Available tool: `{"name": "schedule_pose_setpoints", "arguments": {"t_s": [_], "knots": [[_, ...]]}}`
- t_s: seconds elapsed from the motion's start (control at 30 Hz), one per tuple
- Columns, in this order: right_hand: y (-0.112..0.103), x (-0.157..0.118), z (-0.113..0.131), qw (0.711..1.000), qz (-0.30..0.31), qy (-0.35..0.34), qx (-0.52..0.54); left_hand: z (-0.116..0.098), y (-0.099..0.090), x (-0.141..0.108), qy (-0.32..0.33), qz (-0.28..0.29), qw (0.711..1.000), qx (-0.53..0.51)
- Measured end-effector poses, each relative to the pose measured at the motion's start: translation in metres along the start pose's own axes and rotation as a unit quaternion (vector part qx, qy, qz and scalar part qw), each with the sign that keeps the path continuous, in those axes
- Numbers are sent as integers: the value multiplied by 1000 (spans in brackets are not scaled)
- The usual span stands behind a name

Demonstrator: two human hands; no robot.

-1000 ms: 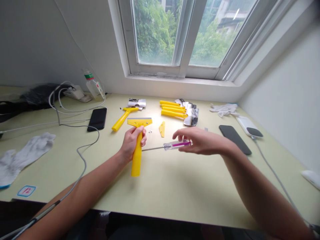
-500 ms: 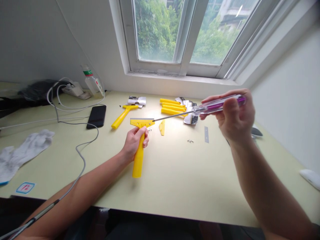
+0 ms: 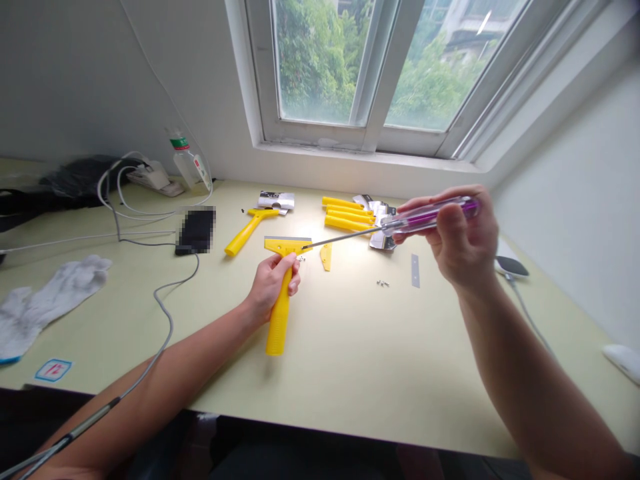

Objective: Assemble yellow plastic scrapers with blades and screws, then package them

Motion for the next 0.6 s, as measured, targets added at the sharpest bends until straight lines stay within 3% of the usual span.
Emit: {"name": "schedule_pose_setpoints", "arguments": {"t_s": [0.33,0.43,0.5,0.53,0.6], "knots": [[20,-14,39,982,127,-68,-125,0,1,0,-21,9,1000,-5],[10,-13,48,966,46,-116,-226,0,1,0,0,3,1000,6],[2,-13,54,934,-28,-147,-323,-1,0,1,14,-4,1000,14],[2,-13,55,922,-40,-151,-355,-1,-1,2,20,-9,1000,16],[10,-14,51,926,-3,-138,-352,-2,-3,3,29,-23,999,15]]}}
Point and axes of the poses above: each hand's wrist, its own x-axis towards the middle knuckle, its own y-axis out of the palm, z = x × y, the point moved 10 cm from there along x, towards the middle knuckle, and after that the axes turned 14 degrees about -z, right-handed, at the moved point
